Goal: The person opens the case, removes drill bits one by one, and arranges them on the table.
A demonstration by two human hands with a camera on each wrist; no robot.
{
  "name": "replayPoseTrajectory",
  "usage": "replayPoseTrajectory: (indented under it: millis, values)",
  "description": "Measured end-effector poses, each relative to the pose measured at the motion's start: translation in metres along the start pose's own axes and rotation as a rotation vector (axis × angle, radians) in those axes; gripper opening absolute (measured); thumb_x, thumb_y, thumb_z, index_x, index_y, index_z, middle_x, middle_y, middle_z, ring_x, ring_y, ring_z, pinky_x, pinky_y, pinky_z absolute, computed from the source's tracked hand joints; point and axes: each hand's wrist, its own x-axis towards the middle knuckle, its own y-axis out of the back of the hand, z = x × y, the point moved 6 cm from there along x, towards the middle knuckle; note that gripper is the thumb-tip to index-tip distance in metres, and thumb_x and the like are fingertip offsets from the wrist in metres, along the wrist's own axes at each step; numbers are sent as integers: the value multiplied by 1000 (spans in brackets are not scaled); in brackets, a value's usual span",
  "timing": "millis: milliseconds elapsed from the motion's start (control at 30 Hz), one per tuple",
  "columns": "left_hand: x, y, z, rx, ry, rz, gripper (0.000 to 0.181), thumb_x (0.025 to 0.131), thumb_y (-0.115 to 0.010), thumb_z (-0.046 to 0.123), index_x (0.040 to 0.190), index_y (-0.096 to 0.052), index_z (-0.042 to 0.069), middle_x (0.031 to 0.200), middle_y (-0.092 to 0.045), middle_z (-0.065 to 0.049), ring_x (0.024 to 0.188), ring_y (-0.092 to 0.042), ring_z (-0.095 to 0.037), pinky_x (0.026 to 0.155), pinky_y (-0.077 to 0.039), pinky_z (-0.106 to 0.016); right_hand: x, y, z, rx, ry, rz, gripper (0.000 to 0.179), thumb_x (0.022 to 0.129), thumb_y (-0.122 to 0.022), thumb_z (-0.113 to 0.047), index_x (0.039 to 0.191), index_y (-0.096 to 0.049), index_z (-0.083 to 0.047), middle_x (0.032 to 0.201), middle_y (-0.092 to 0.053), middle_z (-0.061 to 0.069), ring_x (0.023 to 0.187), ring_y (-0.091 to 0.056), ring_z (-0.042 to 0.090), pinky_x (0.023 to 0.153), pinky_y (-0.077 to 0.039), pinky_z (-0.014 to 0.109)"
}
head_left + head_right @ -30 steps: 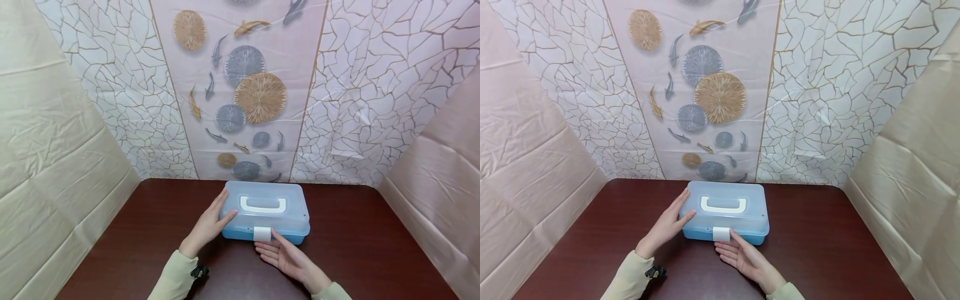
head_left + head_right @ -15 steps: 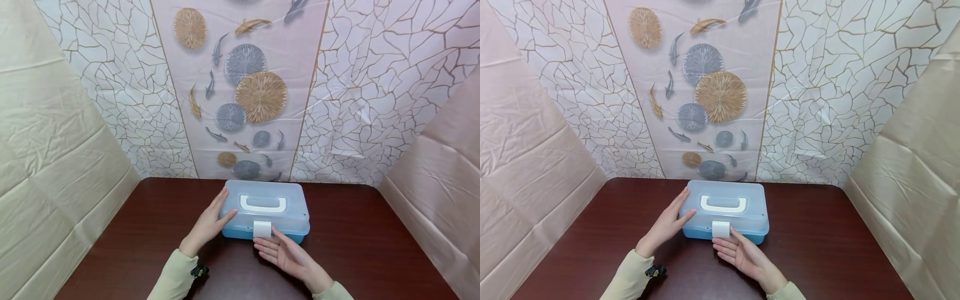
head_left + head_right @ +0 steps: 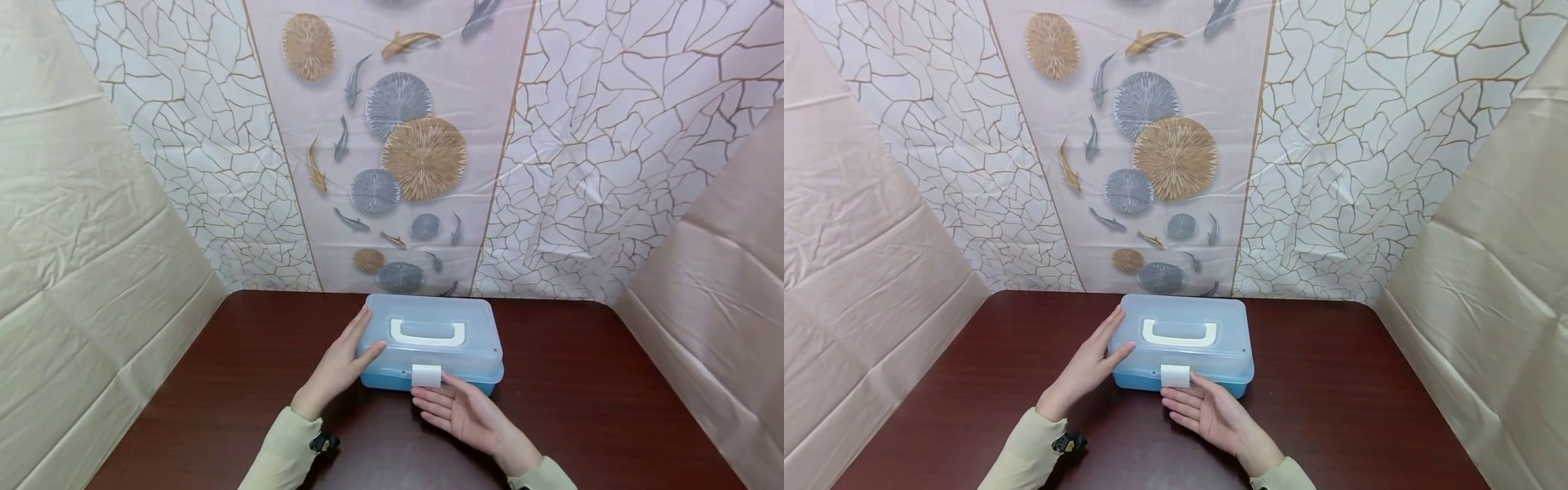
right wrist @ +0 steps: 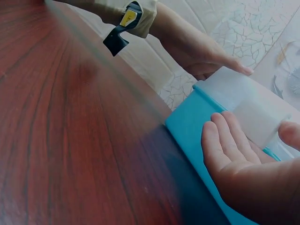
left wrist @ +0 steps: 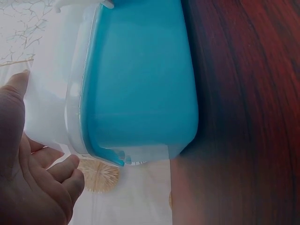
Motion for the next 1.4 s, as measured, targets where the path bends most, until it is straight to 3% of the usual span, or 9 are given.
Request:
replayPoseTrajectory:
  millis: [200, 333, 633, 867, 1133, 1400]
  values:
    - [-2, 0, 0, -4, 0, -7, 83, 97, -50, 65, 162, -22, 21, 168, -13, 6, 150, -24, -19, 116, -31, -48, -1, -2, -2, -21, 0, -10, 38, 110, -37, -23, 136, -51, 0, 139, -57, 21, 134, -52, 28, 115, -34, 42]
    - [-1, 0, -2, -1, -2, -6, 83, 97, -49, 66, 162, -21, 22, 167, -12, 8, 150, -24, -19, 116, -31, -48, 0, -3, -2, -76, 10, 35, 27, 108, -41, -16, 126, -56, -2, 129, -64, 16, 124, -59, 26, 113, -36, 44]
    - [2, 1, 0, 12, -17, -12, 84, 97, -47, 69, 162, -21, 22, 168, -14, 4, 150, -24, -20, 116, -31, -49, 1, 2, -5, -266, 64, 195, 27, 103, -52, -6, 125, -57, 7, 115, -69, 12, 110, -68, 23, 104, -46, 43]
    - [-2, 4, 2, 28, -11, -4, 84, 96, -49, 68, 162, -23, 22, 168, -15, 5, 149, -28, -23, 113, -35, -52, 1, 4, 0, -464, 0, 280, 36, 101, -58, -10, 129, -56, 12, 119, -65, 13, 112, -67, 28, 99, -51, 45]
    - [-16, 6, 4, 88, -23, -4, 83, 97, -48, 68, 161, -26, 20, 167, -20, 2, 148, -31, -20, 112, -37, -49, -3, 9, 13, -478, -56, 284, 37, 99, -60, -9, 129, -56, 12, 114, -67, 14, 113, -67, 31, 96, -53, 46]
    - [-34, 8, 15, 267, -102, 24, 80, 101, -42, 63, 161, -26, 13, 167, -21, 0, 148, -30, -21, 112, -39, -45, -11, 8, 24, -501, -95, 273, 38, 99, -60, -8, 128, -53, 15, 113, -62, 17, 113, -65, 32, 96, -53, 45]
